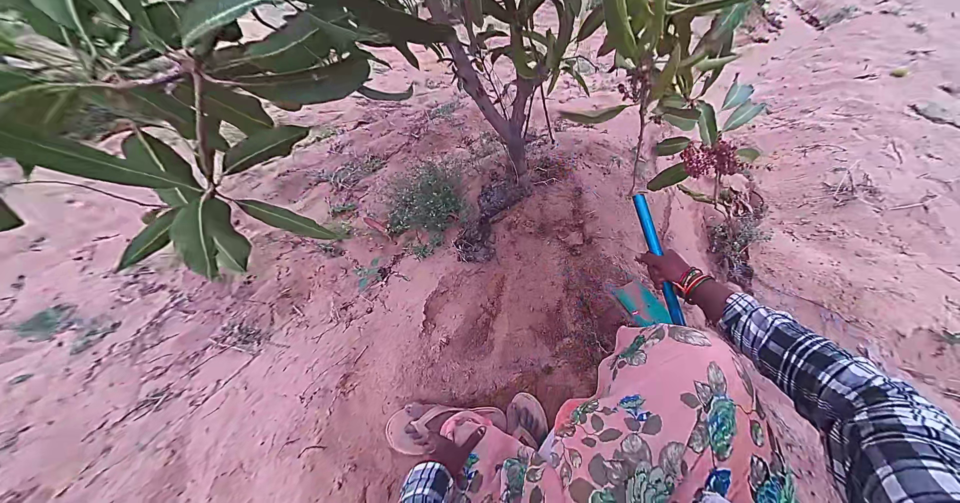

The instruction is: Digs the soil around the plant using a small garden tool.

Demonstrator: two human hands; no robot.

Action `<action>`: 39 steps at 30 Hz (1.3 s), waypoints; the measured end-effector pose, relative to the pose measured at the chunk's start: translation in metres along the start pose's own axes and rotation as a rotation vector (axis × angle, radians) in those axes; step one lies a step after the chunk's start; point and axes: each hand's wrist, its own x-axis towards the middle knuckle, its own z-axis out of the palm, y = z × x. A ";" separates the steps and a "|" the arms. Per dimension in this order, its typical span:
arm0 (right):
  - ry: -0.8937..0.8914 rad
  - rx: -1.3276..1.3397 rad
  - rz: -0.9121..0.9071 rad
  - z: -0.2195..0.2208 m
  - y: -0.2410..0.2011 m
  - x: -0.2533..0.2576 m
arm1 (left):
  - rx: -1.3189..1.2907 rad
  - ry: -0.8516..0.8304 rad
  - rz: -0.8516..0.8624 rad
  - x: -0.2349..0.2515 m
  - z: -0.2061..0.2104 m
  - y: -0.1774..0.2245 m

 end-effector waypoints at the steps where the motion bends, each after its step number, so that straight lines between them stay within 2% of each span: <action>1: 0.007 -0.007 0.007 -0.015 0.015 -0.008 | 0.000 0.035 -0.013 -0.006 0.001 0.008; 4: -0.008 -0.089 0.031 -0.043 0.056 -0.029 | -0.054 0.001 -0.023 -0.016 -0.001 0.014; 8: 0.030 -0.475 0.086 -0.054 0.102 -0.052 | -0.021 -0.087 -0.004 -0.023 -0.004 0.014; 10: 0.003 -0.576 0.152 -0.056 0.118 -0.052 | -0.008 -0.112 0.000 -0.028 -0.007 0.018; 14: 0.130 -0.464 0.136 -0.048 0.142 -0.024 | -0.040 -0.109 0.002 -0.034 -0.009 0.023; 16: 0.187 -0.400 0.118 -0.037 0.140 0.001 | -0.048 -0.092 -0.001 -0.028 -0.006 0.020; 19: 0.220 -0.380 0.131 -0.023 0.121 0.036 | -0.045 -0.102 -0.017 -0.023 -0.007 0.023; 26: 0.222 -0.425 0.051 -0.012 0.091 0.057 | -0.062 -0.100 -0.007 -0.016 -0.008 0.019; 30: 0.141 -0.484 -0.115 0.018 0.018 0.058 | -0.069 -0.083 -0.038 -0.008 -0.003 0.013; 34: 0.140 -0.373 -0.358 0.058 -0.062 0.063 | -0.048 -0.096 -0.058 -0.008 -0.005 0.017; 37: 0.024 -0.521 -0.227 0.070 -0.100 0.077 | -0.042 -0.076 -0.051 -0.010 -0.003 0.015; 39: 0.013 -0.541 -0.176 0.065 -0.086 0.074 | -0.051 -0.057 -0.044 -0.012 -0.006 0.017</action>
